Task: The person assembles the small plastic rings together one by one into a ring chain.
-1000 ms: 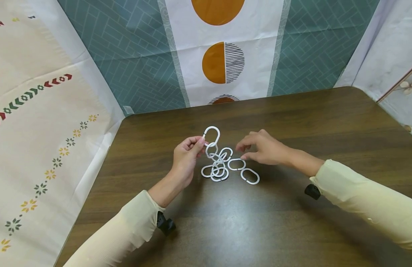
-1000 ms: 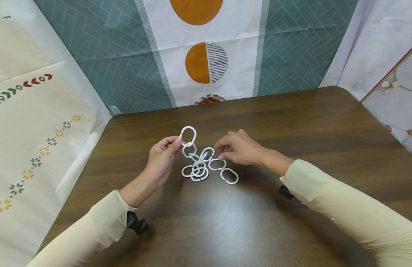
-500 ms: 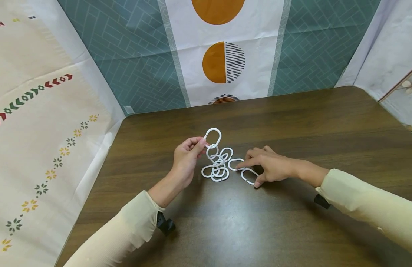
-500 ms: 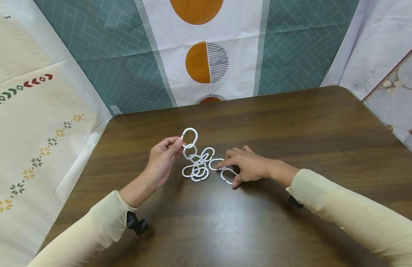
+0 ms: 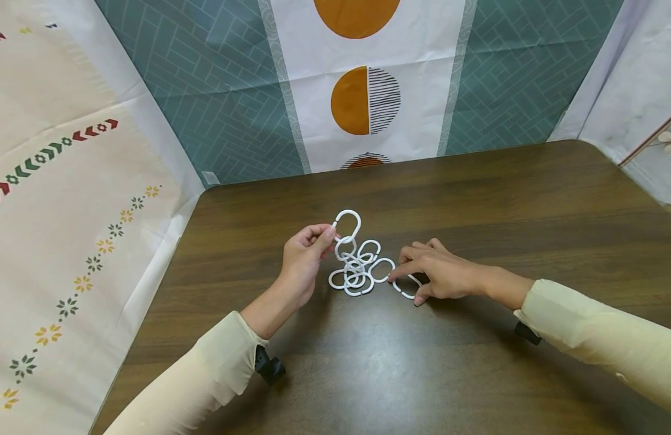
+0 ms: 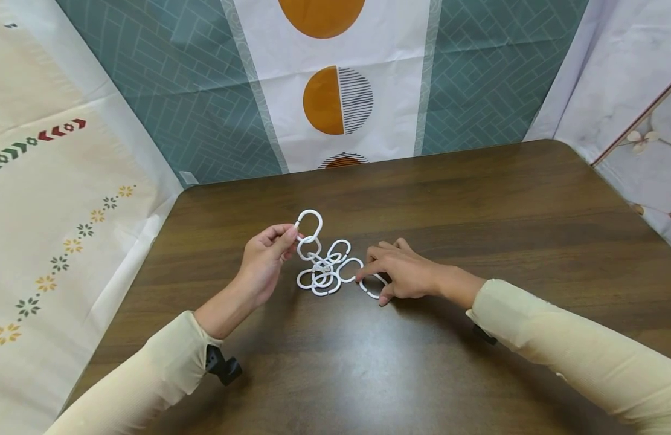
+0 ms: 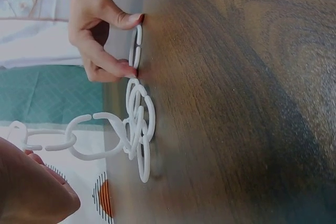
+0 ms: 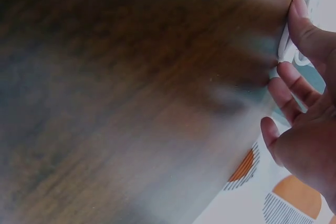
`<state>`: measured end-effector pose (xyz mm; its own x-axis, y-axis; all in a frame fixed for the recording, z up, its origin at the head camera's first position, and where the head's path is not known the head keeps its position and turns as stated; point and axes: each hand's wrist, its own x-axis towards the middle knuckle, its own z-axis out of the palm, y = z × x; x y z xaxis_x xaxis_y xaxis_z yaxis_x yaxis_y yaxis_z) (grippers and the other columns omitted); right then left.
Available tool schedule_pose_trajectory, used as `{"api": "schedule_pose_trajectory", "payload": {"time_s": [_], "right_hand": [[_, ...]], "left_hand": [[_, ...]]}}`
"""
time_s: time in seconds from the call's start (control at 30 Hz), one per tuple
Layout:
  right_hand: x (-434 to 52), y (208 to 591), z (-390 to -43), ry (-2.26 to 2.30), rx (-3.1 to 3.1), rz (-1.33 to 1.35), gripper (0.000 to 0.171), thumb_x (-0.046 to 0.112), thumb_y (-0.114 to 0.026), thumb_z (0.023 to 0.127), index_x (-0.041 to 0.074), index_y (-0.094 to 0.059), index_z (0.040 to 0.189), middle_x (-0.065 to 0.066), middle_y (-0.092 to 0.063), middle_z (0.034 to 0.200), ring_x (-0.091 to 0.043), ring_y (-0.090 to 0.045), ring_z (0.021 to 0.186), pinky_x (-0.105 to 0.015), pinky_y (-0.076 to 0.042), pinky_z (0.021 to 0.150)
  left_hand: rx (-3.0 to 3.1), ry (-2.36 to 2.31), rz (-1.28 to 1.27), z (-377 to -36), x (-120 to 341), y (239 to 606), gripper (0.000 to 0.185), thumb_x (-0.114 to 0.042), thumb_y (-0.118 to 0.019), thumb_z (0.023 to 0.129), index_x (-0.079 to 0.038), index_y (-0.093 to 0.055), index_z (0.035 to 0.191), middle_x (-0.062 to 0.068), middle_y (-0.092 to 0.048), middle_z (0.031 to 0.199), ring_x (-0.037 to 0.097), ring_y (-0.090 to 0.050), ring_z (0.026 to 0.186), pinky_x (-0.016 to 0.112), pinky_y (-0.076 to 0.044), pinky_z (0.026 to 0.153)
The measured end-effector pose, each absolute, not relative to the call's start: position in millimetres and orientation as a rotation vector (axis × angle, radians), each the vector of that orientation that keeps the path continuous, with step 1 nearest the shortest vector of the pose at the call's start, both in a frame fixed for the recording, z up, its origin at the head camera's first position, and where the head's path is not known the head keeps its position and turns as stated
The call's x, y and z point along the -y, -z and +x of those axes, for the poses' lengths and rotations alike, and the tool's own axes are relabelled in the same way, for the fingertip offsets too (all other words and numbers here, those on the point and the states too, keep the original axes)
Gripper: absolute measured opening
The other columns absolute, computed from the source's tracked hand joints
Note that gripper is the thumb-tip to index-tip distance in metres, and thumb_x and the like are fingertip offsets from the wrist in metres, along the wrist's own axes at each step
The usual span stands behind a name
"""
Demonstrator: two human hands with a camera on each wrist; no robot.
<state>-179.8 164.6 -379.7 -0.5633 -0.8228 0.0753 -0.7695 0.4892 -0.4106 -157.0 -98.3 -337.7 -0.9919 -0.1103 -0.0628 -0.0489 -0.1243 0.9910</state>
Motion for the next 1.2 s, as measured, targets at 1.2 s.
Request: {"api": "schedule_pose_trajectory", "payload": {"time_s": [1.2], "right_hand": [[-165.7, 385.1, -176.0, 0.582, -2.695, -1.324, 0.049, 0.03, -0.085, 0.069, 0.015, -0.056, 0.106, 0.006, -0.054, 0.101, -0.011, -0.045, 0.096, -0.034, -0.027, 0.083]], "left_hand": [[2.055, 2.33, 0.186, -159.1, 95.9, 337.7, 0.019, -0.006, -0.063, 0.092, 0.008, -0.06, 0.104, -0.005, -0.066, 0.074, 0.009, -0.054, 0.066, 0.021, -0.041, 0.064]]}}
